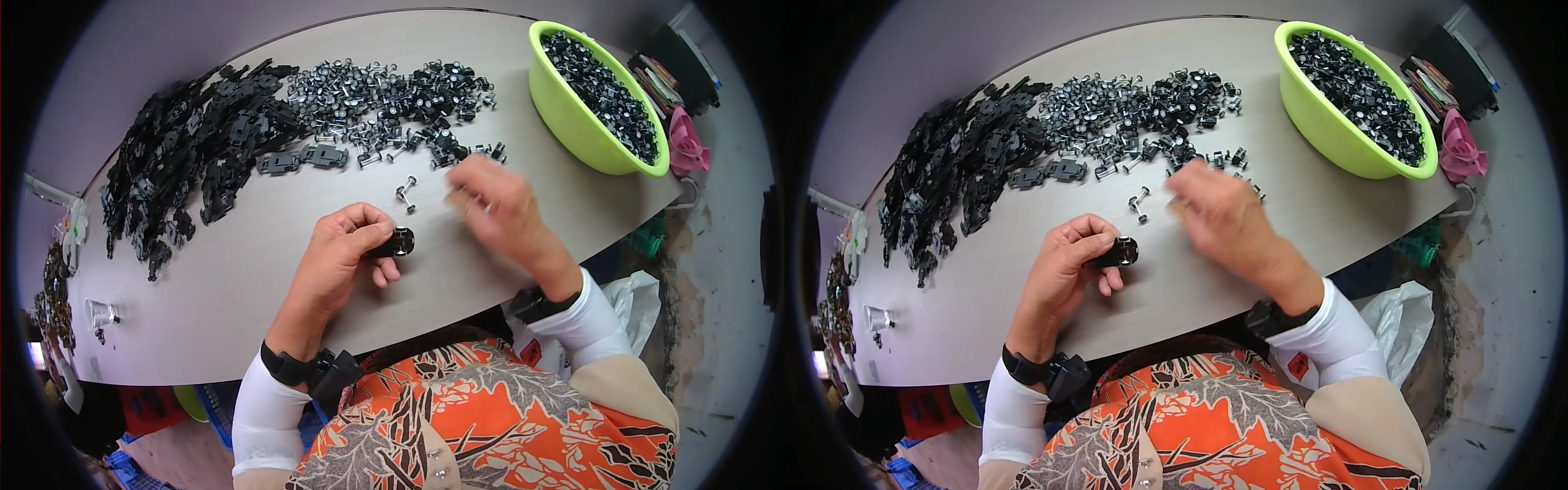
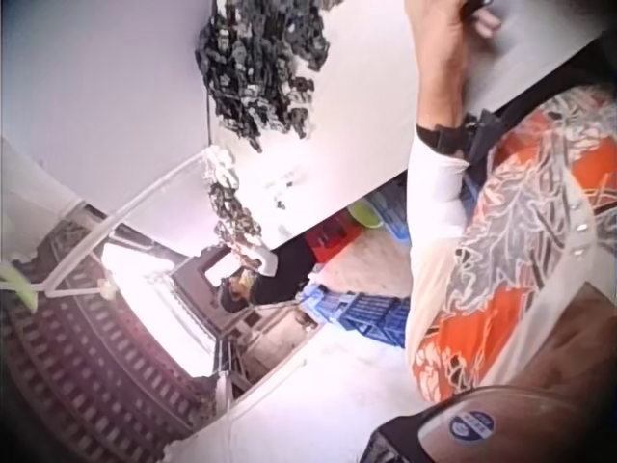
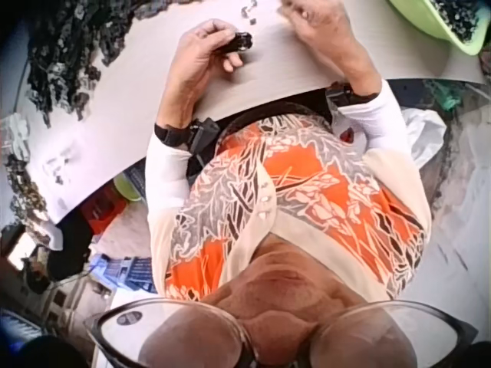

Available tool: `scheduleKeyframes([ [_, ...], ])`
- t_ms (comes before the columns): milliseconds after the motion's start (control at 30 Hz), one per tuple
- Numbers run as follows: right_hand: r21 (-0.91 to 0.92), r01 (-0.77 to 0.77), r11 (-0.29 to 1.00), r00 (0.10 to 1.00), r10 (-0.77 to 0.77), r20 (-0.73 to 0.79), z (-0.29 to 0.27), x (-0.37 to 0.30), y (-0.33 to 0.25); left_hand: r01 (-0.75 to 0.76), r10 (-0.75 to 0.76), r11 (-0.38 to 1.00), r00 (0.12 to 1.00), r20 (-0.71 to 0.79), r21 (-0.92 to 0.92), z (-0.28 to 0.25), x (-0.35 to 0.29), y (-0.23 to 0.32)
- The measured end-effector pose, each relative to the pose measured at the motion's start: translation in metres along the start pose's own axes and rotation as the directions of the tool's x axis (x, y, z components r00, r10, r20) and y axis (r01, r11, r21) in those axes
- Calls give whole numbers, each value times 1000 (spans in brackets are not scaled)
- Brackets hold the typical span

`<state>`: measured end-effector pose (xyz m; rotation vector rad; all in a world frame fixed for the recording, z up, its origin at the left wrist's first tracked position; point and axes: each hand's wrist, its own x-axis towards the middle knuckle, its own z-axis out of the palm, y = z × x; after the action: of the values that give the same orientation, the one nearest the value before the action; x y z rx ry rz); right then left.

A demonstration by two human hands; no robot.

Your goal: The person repeatedly picks up a black plastic housing and a metal fastener from a table, inserts the fastener into the housing, and places the assembled unit on the table. The person continues this repetitive assembly process throughout the clip.

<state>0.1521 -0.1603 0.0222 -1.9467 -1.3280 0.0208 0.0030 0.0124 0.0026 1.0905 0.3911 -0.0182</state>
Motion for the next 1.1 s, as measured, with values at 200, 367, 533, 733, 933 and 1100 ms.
scheduleKeyframes([
  [200, -461, 84, 883, 996, -89, 10, 6, 11, 39, 82, -82, 995, 997, 8, 58, 5, -1, 2],
  [367, -85, -80, 993, 994, 86, 71, -1, 5, 18, 103, -102, 994, 994, -29, 46, 5, -1, 4],
  [533, 205, -619, 758, 712, 433, 552, -5, 10, 4, 84, -84, 993, 996, 1, 84, 2, 1, 0],
  [733, 37, -293, 955, 945, 284, 159, 1, 9, 19, 94, -93, 993, 995, -24, 73, 2, 0, 3],
  [933, 10, 12, 1000, 963, -14, 268, -1, -14, 15, 118, -117, 991, 993, 14, -63, 3, 1, 4],
  [1100, 159, 100, 982, 988, -117, 104, 8, -9, -7, 158, -130, 951, 984, 120, -265, 0, 2, 2],
])
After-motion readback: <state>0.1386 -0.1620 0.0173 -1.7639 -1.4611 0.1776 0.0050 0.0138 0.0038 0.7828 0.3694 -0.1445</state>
